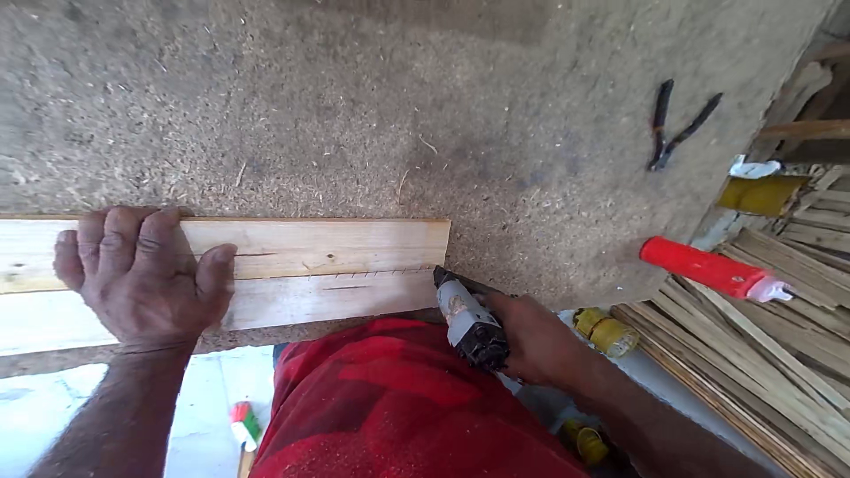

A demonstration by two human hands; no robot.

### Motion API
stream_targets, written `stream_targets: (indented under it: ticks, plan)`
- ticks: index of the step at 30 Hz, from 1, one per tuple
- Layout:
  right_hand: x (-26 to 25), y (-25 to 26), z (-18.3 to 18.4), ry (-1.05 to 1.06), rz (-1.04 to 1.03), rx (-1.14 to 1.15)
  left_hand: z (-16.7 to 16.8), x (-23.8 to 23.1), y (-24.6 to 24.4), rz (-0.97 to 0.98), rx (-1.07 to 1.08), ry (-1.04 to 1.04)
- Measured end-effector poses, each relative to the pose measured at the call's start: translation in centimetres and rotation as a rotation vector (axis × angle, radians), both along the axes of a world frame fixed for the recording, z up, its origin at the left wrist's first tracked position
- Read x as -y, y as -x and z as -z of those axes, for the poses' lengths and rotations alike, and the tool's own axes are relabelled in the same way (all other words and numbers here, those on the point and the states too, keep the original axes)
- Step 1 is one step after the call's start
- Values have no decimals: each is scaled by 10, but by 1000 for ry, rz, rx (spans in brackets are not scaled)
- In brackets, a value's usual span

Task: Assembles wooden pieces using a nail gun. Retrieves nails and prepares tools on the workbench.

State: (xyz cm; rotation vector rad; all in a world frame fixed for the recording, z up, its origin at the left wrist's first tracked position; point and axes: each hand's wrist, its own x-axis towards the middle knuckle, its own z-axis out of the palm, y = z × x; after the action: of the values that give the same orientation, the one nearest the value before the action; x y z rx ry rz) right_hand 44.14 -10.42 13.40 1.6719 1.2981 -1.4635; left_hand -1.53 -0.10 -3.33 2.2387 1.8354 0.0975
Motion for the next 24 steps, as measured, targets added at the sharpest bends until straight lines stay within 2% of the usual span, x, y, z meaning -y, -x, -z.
stream_targets:
  ticks: [3,6,13,15,18,20,22,24]
  plan:
    - [1,3,-1,2,22,16,-10,-2,-7,-5,5,18]
    - [10,6,-12,-56,156,-64,-19,-4,-15,-11,17,21]
    - [38,2,-45,87,795,-348,-26,-1,-23,14,22,12]
    - [38,12,-51,7,838,-439,-26,-2,-21,18,27,3]
    - [40,36,-60,-251,910,-582,-22,2,-15,46,14,-11]
    - [35,63,-69,-459,813,-458,-23,4,-13,63,79,-29]
    - [25,99,-83,-559,528,-112,-37,8,-11,79,309,25]
    - [10,140,-93,-515,268,128,-81,12,-25,48,658,325]
